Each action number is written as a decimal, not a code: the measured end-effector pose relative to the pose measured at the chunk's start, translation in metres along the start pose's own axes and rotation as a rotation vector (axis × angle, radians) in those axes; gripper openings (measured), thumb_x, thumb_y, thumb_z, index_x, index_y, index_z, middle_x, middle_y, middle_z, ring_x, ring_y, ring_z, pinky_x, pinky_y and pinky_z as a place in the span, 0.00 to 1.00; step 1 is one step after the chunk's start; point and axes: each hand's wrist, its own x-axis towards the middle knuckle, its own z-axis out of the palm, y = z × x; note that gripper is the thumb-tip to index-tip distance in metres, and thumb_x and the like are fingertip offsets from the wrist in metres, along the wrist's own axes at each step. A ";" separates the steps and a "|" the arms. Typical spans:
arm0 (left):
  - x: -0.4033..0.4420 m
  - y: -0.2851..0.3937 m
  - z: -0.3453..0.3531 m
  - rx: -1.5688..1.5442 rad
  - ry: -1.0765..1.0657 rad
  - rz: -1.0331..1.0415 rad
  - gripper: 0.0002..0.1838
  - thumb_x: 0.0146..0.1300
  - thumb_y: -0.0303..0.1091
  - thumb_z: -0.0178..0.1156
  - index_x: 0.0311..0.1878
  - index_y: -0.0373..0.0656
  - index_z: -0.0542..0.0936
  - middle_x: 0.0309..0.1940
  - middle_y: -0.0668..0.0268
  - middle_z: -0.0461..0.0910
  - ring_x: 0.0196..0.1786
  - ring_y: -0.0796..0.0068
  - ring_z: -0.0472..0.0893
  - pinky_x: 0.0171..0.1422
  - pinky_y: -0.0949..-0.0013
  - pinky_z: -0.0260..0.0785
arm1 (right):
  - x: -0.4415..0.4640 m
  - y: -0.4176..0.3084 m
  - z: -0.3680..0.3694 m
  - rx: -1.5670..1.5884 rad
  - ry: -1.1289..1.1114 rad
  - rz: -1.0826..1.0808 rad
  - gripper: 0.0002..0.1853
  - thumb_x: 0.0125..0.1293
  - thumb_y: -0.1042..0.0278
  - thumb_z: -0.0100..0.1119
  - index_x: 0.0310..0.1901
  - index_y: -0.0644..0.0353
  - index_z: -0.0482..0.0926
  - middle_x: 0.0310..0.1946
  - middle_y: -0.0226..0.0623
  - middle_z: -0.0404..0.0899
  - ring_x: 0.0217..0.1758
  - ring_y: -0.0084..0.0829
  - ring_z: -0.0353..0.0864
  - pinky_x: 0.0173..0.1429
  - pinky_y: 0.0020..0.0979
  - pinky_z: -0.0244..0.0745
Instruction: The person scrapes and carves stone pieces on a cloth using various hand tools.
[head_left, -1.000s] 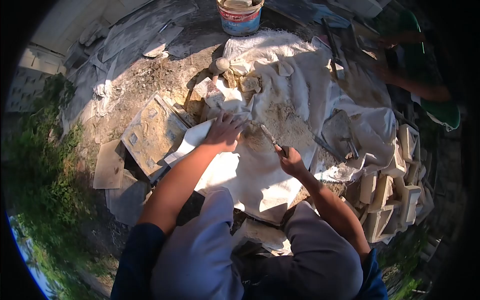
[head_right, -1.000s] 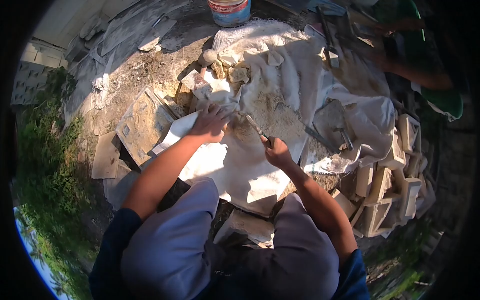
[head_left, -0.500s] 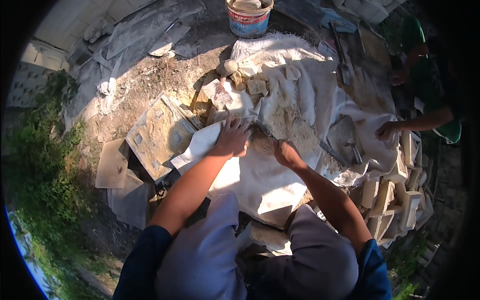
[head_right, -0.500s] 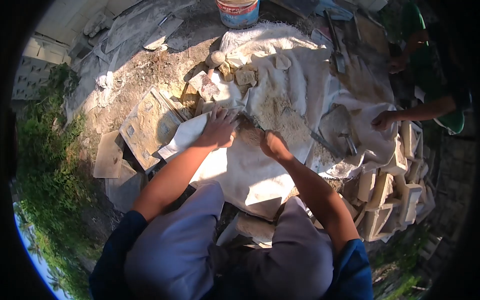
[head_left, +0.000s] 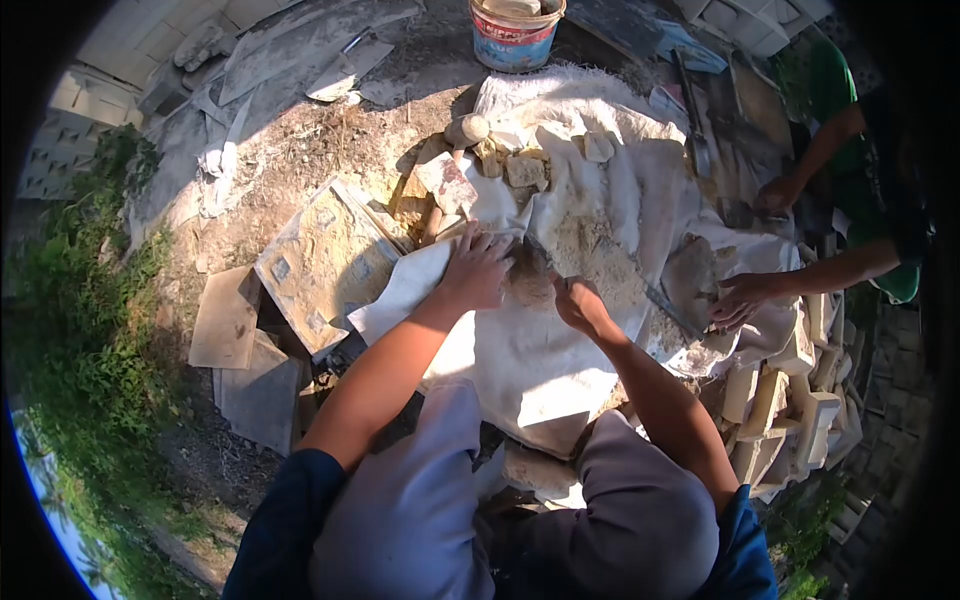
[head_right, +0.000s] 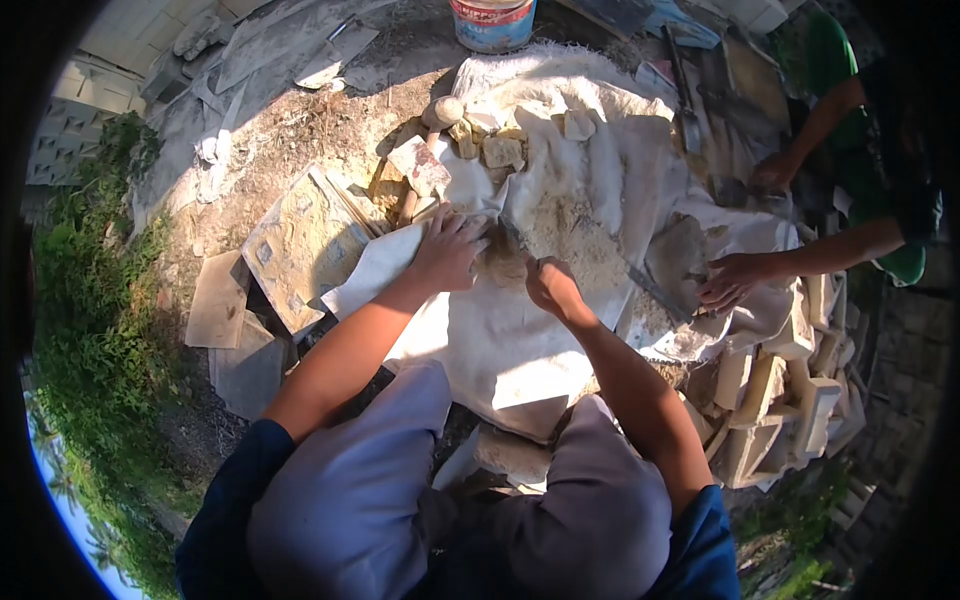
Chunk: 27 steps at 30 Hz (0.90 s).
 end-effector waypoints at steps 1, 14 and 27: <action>-0.001 0.002 0.000 -0.007 0.008 0.003 0.21 0.50 0.40 0.65 0.48 0.44 0.87 0.66 0.58 0.73 0.71 0.56 0.67 0.83 0.36 0.37 | 0.001 -0.003 -0.004 0.049 -0.040 0.012 0.32 0.79 0.46 0.42 0.35 0.73 0.80 0.35 0.68 0.80 0.46 0.68 0.80 0.50 0.55 0.74; 0.004 0.000 0.004 0.054 0.045 -0.022 0.12 0.54 0.33 0.60 0.38 0.38 0.88 0.58 0.57 0.82 0.68 0.60 0.73 0.84 0.45 0.45 | -0.014 0.005 0.019 -0.039 -0.017 -0.136 0.26 0.80 0.54 0.45 0.32 0.70 0.80 0.30 0.66 0.79 0.37 0.66 0.80 0.42 0.56 0.73; 0.003 -0.005 0.016 0.032 0.152 0.010 0.15 0.58 0.32 0.57 0.42 0.34 0.88 0.57 0.54 0.82 0.66 0.56 0.75 0.84 0.45 0.44 | 0.005 0.076 0.038 -0.088 0.209 -0.056 0.33 0.78 0.42 0.45 0.33 0.70 0.79 0.28 0.65 0.78 0.41 0.68 0.78 0.44 0.53 0.73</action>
